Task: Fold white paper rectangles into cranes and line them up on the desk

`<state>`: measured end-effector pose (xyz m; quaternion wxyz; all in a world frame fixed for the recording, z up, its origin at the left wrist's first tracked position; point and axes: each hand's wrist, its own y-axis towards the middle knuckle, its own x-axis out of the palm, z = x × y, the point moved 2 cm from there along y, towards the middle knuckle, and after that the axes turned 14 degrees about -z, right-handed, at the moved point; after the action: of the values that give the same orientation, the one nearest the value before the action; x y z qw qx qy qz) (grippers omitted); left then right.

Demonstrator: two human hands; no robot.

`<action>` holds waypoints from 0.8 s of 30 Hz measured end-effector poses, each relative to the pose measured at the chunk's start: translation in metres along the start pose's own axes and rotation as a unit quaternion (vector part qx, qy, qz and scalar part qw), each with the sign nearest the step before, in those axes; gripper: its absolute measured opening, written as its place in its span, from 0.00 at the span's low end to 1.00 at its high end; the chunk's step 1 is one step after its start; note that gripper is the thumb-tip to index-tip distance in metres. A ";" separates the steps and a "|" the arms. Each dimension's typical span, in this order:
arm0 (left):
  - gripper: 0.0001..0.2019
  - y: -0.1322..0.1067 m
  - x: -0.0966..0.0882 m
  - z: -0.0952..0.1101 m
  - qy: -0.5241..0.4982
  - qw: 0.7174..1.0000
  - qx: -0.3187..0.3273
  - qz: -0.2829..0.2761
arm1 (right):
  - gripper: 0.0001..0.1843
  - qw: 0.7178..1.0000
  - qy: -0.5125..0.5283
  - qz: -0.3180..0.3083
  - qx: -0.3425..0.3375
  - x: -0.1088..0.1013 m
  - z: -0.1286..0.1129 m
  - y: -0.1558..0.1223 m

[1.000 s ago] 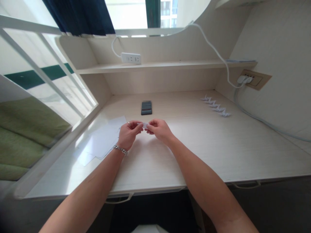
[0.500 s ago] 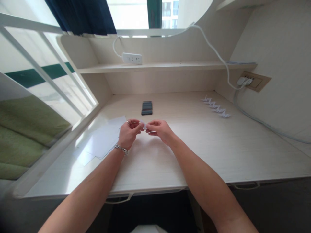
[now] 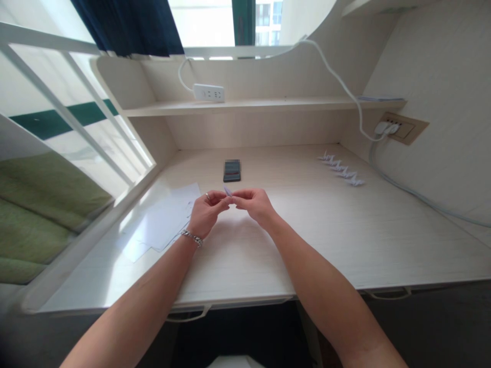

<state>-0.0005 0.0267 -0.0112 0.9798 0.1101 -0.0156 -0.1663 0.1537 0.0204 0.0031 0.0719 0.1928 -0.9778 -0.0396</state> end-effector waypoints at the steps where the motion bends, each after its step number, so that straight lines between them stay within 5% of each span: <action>1: 0.18 0.000 0.000 0.000 -0.002 1.000 0.003 0.001 | 0.19 1.000 -0.002 0.003 -0.002 0.000 0.000 0.000; 13: 0.14 0.001 -0.002 -0.001 0.016 0.999 0.011 0.035 | 0.12 0.999 -0.010 0.024 -0.019 0.002 0.007 0.005; 24: 0.13 0.002 0.001 -0.004 0.032 0.999 0.016 -0.007 | 0.14 0.999 0.019 0.039 -0.006 0.006 0.005 0.002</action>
<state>0.0018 0.0291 -0.0143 0.9767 0.1309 0.0137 -0.1697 0.1466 0.0206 -0.0006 0.0933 0.1546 -0.9828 -0.0390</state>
